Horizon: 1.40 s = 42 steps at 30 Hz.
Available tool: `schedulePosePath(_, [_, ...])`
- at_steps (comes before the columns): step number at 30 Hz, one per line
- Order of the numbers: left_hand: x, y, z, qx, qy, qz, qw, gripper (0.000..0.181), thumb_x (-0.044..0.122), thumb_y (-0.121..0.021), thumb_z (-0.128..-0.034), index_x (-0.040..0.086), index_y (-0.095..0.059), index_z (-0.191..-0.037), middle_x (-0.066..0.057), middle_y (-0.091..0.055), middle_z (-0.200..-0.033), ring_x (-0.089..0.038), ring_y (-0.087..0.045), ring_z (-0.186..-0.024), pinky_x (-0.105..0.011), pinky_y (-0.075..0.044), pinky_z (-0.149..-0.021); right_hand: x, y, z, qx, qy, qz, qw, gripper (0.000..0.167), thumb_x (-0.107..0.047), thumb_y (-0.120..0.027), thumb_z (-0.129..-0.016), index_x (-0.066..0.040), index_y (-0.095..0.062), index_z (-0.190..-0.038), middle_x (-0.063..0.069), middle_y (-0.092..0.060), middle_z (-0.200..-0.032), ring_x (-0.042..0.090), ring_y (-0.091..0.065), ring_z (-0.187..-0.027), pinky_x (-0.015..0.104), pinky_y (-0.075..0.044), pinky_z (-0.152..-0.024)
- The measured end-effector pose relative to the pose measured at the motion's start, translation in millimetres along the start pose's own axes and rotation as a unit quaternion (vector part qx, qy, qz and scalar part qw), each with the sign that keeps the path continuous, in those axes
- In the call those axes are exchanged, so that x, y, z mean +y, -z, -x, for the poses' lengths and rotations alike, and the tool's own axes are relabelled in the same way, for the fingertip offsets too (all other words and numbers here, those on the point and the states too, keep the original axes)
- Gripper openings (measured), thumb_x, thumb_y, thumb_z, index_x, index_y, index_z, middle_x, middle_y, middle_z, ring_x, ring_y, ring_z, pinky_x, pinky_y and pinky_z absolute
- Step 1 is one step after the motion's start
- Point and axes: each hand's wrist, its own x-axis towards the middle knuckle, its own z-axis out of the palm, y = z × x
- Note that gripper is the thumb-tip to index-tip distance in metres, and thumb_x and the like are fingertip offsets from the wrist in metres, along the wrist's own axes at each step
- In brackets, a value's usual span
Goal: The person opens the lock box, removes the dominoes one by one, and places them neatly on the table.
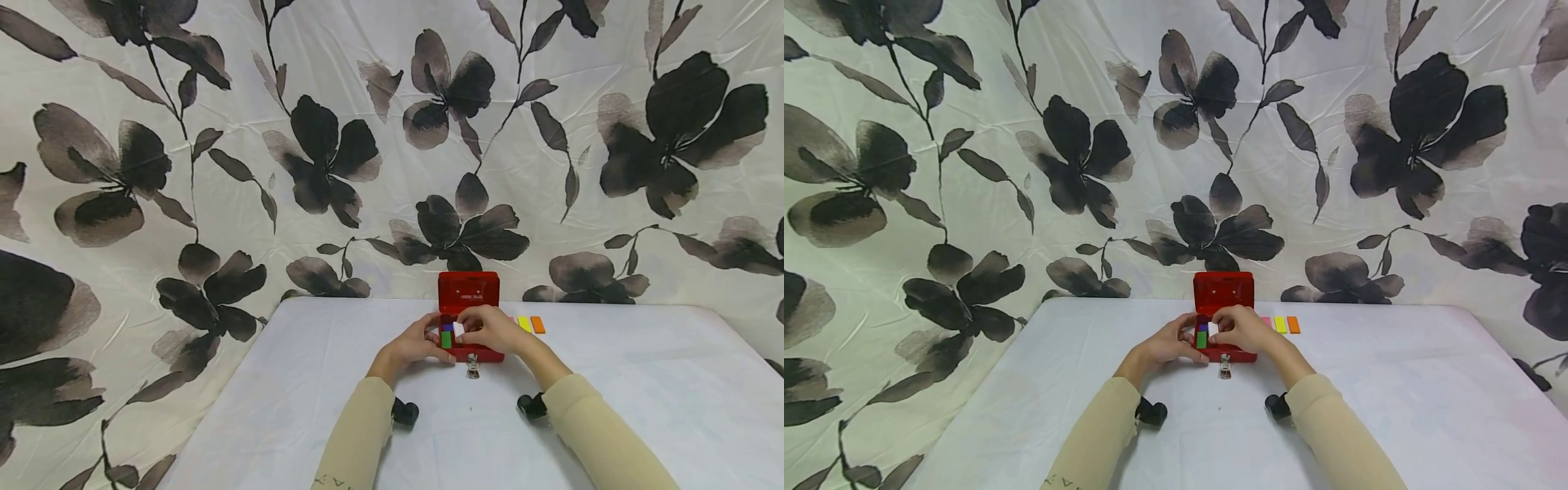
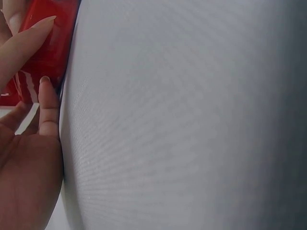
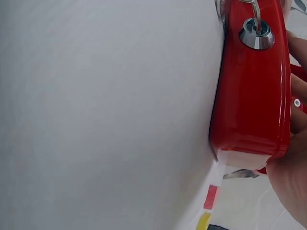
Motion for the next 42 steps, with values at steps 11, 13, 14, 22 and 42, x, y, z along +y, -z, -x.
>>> schedulePosePath(11, [-2.7, 1.3, -3.5, -0.011, -0.001, 0.012, 0.9999, 0.092, 0.011, -0.093, -0.0740, 0.023, -0.045, -0.152, 0.000, -0.058, -0.131, -0.024, -0.054, -0.107, -0.050, -0.044, -0.107, -2, 9, 7.8, 0.013, 0.002, 0.030, 0.9995, 0.033, -0.020, -0.080, -0.090, -0.002, -0.068, -0.115, 0.003, -0.070, -0.095, 0.019, -0.064, -0.088, 0.041, -0.058, -0.086])
schedulePosePath(13, [-3.1, 2.3, -4.3, -0.012, -0.002, 0.013, 0.9998, 0.092, 0.011, -0.093, -0.0739, 0.022, -0.045, -0.152, -0.001, -0.058, -0.130, -0.024, -0.054, -0.107, -0.050, -0.045, -0.106, -2, 12, 9.2, 0.014, 0.005, 0.036, 0.9993, 0.032, -0.020, -0.080, -0.090, -0.001, -0.068, -0.114, 0.003, -0.070, -0.094, 0.019, -0.064, -0.087, 0.040, -0.058, -0.085])
schedulePosePath(14, [-3.1, 2.7, -4.5, -0.012, -0.004, 0.014, 0.9998, 0.092, 0.011, -0.093, -0.0737, 0.022, -0.045, -0.152, -0.001, -0.058, -0.130, -0.024, -0.054, -0.107, -0.049, -0.045, -0.106, -2, 13, 10.0, 0.015, 0.004, 0.038, 0.9992, 0.032, -0.019, -0.080, -0.090, -0.001, -0.068, -0.113, 0.003, -0.069, -0.094, 0.019, -0.064, -0.087, 0.040, -0.058, -0.085])
schedulePosePath(22, [-4.3, 2.4, -4.7, -0.013, -0.007, 0.022, 0.9996, 0.093, 0.008, -0.092, -0.0735, 0.021, -0.045, -0.152, -0.002, -0.056, -0.137, -0.024, -0.053, -0.107, -0.049, -0.045, -0.106, 1, 19, 19.6, 0.028, 0.000, 0.050, 0.9984, 0.033, -0.020, -0.081, -0.089, 0.000, -0.067, -0.112, 0.003, -0.069, -0.092, 0.018, -0.063, -0.085, 0.037, -0.058, -0.082])
schedulePosePath(42, [-5.6, 1.6, -5.3, -0.006, -0.004, 0.017, 0.9998, 0.093, 0.012, -0.093, -0.0733, 0.022, -0.045, -0.153, -0.001, -0.058, -0.130, -0.022, -0.054, -0.107, -0.050, -0.045, -0.107, 12, 43, 47.0, 0.045, 0.016, 0.065, 0.9967, 0.034, -0.017, -0.081, -0.089, 0.002, -0.067, -0.113, 0.003, -0.068, -0.091, 0.017, -0.062, -0.084, 0.034, -0.055, -0.076])
